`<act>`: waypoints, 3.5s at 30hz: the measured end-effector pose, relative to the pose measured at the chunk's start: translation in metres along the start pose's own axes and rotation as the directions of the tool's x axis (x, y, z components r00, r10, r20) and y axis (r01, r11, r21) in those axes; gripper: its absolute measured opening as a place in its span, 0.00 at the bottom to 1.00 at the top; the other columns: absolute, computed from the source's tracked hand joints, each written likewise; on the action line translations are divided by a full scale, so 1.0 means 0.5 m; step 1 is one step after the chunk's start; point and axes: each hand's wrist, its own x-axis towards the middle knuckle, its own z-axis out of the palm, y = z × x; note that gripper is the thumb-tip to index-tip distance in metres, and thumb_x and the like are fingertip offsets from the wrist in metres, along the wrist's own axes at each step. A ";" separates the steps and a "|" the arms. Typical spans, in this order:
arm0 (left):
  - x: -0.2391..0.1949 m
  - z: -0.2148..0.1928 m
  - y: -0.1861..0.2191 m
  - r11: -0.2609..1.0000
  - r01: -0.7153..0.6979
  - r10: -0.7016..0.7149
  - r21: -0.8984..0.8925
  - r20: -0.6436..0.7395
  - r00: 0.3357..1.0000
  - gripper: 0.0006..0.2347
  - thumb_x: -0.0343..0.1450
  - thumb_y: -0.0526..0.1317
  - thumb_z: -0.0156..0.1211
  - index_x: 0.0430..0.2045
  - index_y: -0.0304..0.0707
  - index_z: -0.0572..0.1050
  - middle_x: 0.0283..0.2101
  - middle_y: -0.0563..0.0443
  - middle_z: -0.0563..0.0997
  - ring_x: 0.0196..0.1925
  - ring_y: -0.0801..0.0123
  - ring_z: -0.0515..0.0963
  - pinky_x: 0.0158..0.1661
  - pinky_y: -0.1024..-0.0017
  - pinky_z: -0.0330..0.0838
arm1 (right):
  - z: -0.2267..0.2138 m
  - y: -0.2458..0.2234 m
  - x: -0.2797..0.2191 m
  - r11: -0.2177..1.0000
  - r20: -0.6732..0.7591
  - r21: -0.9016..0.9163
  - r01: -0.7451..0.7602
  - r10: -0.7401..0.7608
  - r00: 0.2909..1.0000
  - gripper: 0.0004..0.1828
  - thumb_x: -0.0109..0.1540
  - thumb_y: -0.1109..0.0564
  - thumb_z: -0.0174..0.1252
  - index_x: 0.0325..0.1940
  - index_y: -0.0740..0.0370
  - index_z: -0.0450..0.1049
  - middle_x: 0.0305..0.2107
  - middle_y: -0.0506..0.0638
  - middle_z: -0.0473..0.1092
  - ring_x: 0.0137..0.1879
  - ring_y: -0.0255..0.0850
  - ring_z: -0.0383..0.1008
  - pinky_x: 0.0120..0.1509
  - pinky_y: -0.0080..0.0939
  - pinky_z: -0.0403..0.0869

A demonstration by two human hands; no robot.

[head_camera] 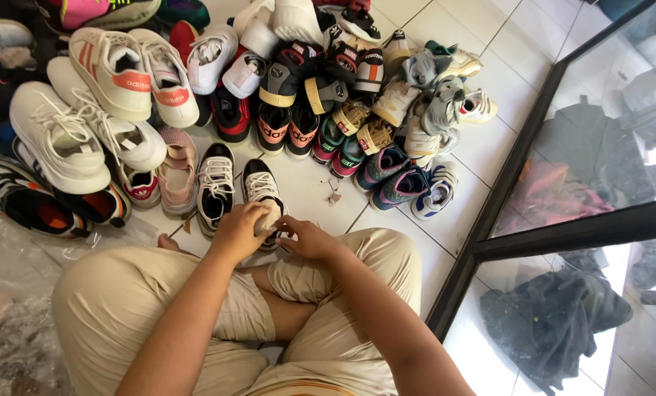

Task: The person laces a pair of black and white shoes while sitting on the floor, using a cloth to wipe one of the shoes before finishing the lacing.

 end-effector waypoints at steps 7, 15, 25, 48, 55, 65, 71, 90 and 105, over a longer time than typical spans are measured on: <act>0.004 0.016 0.002 0.998 -0.002 0.003 0.065 -0.021 1.000 0.15 0.59 0.38 0.55 0.39 0.51 0.68 0.42 0.58 0.70 0.47 0.59 0.71 0.38 0.63 0.71 | 0.009 0.004 -0.004 0.988 0.025 -0.145 -0.049 0.053 0.998 0.17 0.55 0.55 0.50 0.46 0.62 0.58 0.44 0.62 0.66 0.48 0.57 0.66 0.49 0.54 0.67; -0.001 -0.028 0.030 0.997 0.070 -0.070 0.042 -0.004 0.998 0.07 0.63 0.38 0.53 0.33 0.47 0.71 0.37 0.56 0.70 0.43 0.55 0.72 0.32 0.67 0.74 | 0.038 0.004 0.005 0.965 0.009 -0.260 -0.020 0.023 1.000 0.18 0.54 0.60 0.50 0.48 0.60 0.60 0.44 0.59 0.66 0.47 0.55 0.67 0.48 0.51 0.69; 0.050 0.065 -0.002 0.965 -0.070 0.081 0.254 -0.034 0.996 0.04 0.61 0.39 0.49 0.18 0.48 0.73 0.25 0.55 0.68 0.33 0.59 0.71 0.25 0.66 0.71 | 0.050 0.019 0.015 0.938 0.024 -0.345 0.033 -0.026 0.999 0.18 0.55 0.54 0.49 0.48 0.60 0.65 0.45 0.55 0.64 0.48 0.53 0.68 0.47 0.48 0.70; 0.070 0.078 -0.001 0.856 -0.344 0.329 0.387 0.104 0.938 0.03 0.60 0.30 0.49 0.16 0.34 0.70 0.23 0.48 0.70 0.28 0.61 0.74 0.25 0.74 0.72 | 0.018 0.040 0.022 0.988 0.059 -0.099 0.122 -0.117 0.991 0.16 0.51 0.61 0.47 0.41 0.64 0.71 0.40 0.60 0.67 0.46 0.58 0.68 0.49 0.53 0.68; 0.034 -0.031 0.029 0.995 0.000 -0.016 0.100 0.159 0.987 0.10 0.61 0.37 0.52 0.34 0.40 0.73 0.34 0.46 0.76 0.40 0.55 0.75 0.38 0.62 0.71 | 0.036 0.166 0.068 0.893 -0.323 0.395 -0.217 0.356 0.877 0.10 0.51 0.61 0.51 0.34 0.54 0.73 0.24 0.49 0.71 0.24 0.38 0.73 0.33 0.35 0.71; 0.046 -0.055 0.027 0.853 0.481 -0.453 -0.202 0.170 0.875 0.21 0.56 0.47 0.63 0.33 0.35 0.63 0.36 0.39 0.72 0.42 0.51 0.74 0.39 0.59 0.71 | 0.094 0.197 0.130 0.907 -0.313 -0.005 -0.421 0.398 0.862 0.29 0.56 0.34 0.42 0.39 0.63 0.66 0.31 0.60 0.68 0.42 0.54 0.71 0.44 0.52 0.70; 0.060 -0.050 0.032 0.818 0.562 -0.514 -0.121 0.283 0.810 0.29 0.57 0.47 0.63 0.46 0.30 0.56 0.40 0.34 0.71 0.41 0.51 0.75 0.35 0.57 0.72 | 0.090 0.158 0.125 0.924 -0.301 -0.124 -0.360 0.311 0.901 0.22 0.55 0.42 0.49 0.32 0.66 0.63 0.26 0.62 0.66 0.38 0.57 0.71 0.41 0.48 0.72; 0.050 0.011 -0.002 0.813 0.578 -0.523 -0.065 0.352 0.776 0.30 0.61 0.46 0.56 0.48 0.17 0.55 0.37 0.29 0.71 0.36 0.50 0.76 0.29 0.58 0.73 | 0.099 0.206 0.132 0.940 -0.375 0.088 -0.330 0.338 0.863 0.18 0.51 0.47 0.55 0.24 0.66 0.65 0.17 0.60 0.65 0.29 0.55 0.71 0.27 0.47 0.68; 0.019 -0.129 -0.048 0.800 0.580 -0.575 -0.157 0.078 0.814 0.18 0.65 0.53 0.43 0.34 0.42 0.76 0.36 0.45 0.77 0.44 0.54 0.74 0.44 0.64 0.67 | -0.011 0.253 0.092 0.628 -0.358 0.772 -0.098 0.558 0.749 0.11 0.55 0.54 0.53 0.26 0.67 0.68 0.11 0.45 0.58 0.17 0.34 0.65 0.25 0.34 0.73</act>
